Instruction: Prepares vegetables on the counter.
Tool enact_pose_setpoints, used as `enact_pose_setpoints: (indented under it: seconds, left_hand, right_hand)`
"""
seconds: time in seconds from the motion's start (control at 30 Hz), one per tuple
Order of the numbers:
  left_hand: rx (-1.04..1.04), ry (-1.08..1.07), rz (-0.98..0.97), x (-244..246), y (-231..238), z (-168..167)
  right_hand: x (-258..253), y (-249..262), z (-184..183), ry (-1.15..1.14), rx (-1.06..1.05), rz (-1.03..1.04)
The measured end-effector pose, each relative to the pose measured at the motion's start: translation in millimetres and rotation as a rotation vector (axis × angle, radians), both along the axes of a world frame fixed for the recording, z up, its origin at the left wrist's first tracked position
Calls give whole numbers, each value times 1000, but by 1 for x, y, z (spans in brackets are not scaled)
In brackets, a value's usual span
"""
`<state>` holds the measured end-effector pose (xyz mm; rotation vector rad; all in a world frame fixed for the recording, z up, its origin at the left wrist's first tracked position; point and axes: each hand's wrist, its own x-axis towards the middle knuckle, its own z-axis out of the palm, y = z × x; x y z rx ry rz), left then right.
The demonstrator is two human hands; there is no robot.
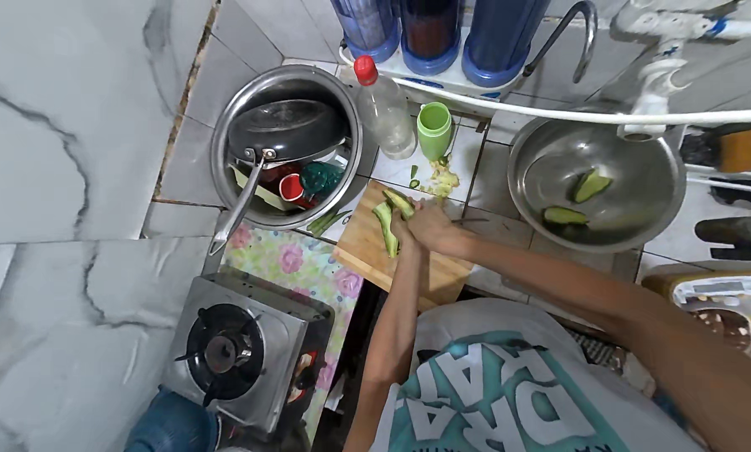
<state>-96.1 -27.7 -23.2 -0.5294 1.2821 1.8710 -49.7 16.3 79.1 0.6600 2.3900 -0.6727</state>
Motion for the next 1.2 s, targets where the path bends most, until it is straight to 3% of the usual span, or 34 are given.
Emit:
enact_pose_setpoints:
  seconds: [0.1,0.23,0.33,0.43,0.57,0.7,0.8,1.0,1.1,1.2]
  left_hand:
    - [-61,-176,-21,-6,-3,32]
    - [-16,-312,-27,-13,-13,32]
    - [-33,-312,-21,-10,-8,36]
    - [-64,-220,-53,-4,0,45]
    - [-166,-219,-122,-8,-5,92]
    - [171,-204,-181,-25,-19,36]
    - [386,-164,-247,-34,-23,28]
    - [480,15,-350,-19,-23,29]
    - [498,-49,-399,-16,-35,35]
    - [482,-245,-354,-23,-52,39]
  right_hand:
    - [18,13,-9,139,-16,81]
    - [27,34,15,168,89,13]
    - [11,27,24,73,148,-21]
    - [-4,9,4,-10,178,26]
    - [-12,-15,1,-44,111,147]
    - [20,8,19,171,73,5]
    - [35,44,25,147,-51,-201]
    - [48,53,-23,397,-313,-557]
    - [48,63,-32,405,-261,-518]
    - [50,84,-34,407,-151,-289]
